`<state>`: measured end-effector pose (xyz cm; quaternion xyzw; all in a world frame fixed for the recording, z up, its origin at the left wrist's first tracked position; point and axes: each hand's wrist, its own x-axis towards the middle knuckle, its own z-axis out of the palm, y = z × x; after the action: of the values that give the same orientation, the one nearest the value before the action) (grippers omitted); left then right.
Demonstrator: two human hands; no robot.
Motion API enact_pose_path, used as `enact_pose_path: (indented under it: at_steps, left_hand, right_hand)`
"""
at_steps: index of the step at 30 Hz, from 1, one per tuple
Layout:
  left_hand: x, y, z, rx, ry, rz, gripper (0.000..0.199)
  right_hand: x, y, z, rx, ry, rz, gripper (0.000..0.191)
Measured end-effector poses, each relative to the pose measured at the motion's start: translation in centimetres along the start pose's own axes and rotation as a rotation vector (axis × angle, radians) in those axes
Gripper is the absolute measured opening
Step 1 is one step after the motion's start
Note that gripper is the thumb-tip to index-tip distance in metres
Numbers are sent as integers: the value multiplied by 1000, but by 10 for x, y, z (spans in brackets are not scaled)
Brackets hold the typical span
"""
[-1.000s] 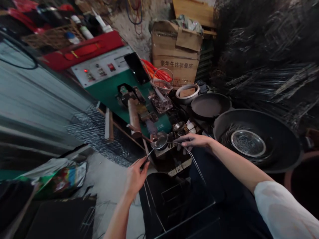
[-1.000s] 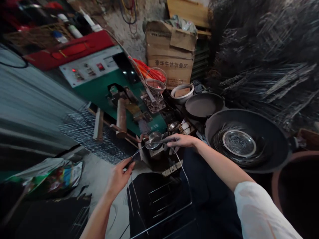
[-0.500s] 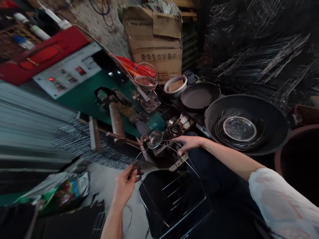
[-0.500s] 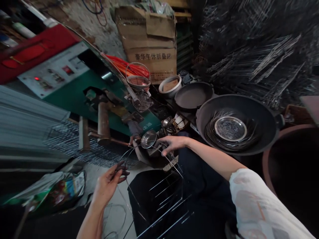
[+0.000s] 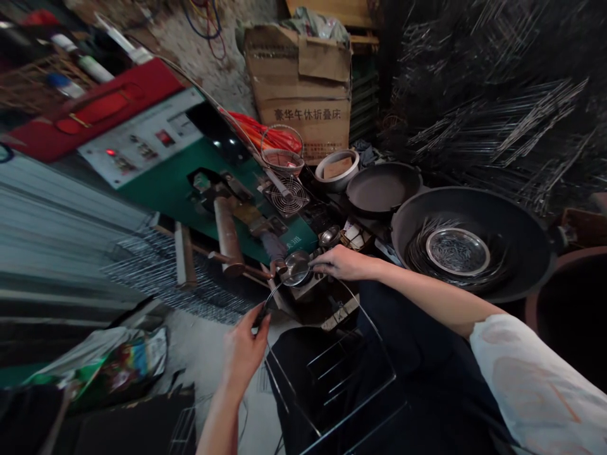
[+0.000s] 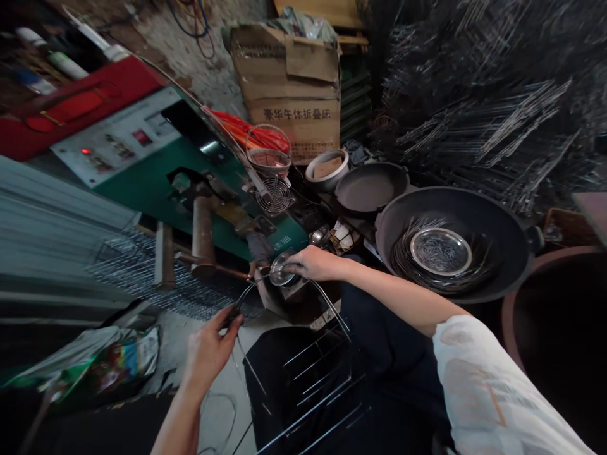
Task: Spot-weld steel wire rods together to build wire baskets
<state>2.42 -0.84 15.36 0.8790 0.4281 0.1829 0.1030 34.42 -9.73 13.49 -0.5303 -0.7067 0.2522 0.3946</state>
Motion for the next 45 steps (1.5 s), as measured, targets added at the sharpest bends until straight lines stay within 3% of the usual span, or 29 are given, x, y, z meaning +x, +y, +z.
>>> enact_pose_path:
  at_steps: [8,18,24,36,45]
  left_hand:
    - [2,-3,1,52,44,105,34]
    - [6,-5,15,17,43,150,31]
    - [14,-4,25,-15,39,127,31]
    - [34,-38,52,-96,46,124,25]
    - [29,-53,32,-122,74,136,23]
  right_hand:
    - [18,-10,23,-333,-57,28,33]
    - [28,-24,21,-654,-234,109,38]
    - [38,-19,25,-791,-279,130,37]
    - [73,-12,36,-843,-357,179,39]
    - [101,-23,41,-831,-411,107,39]
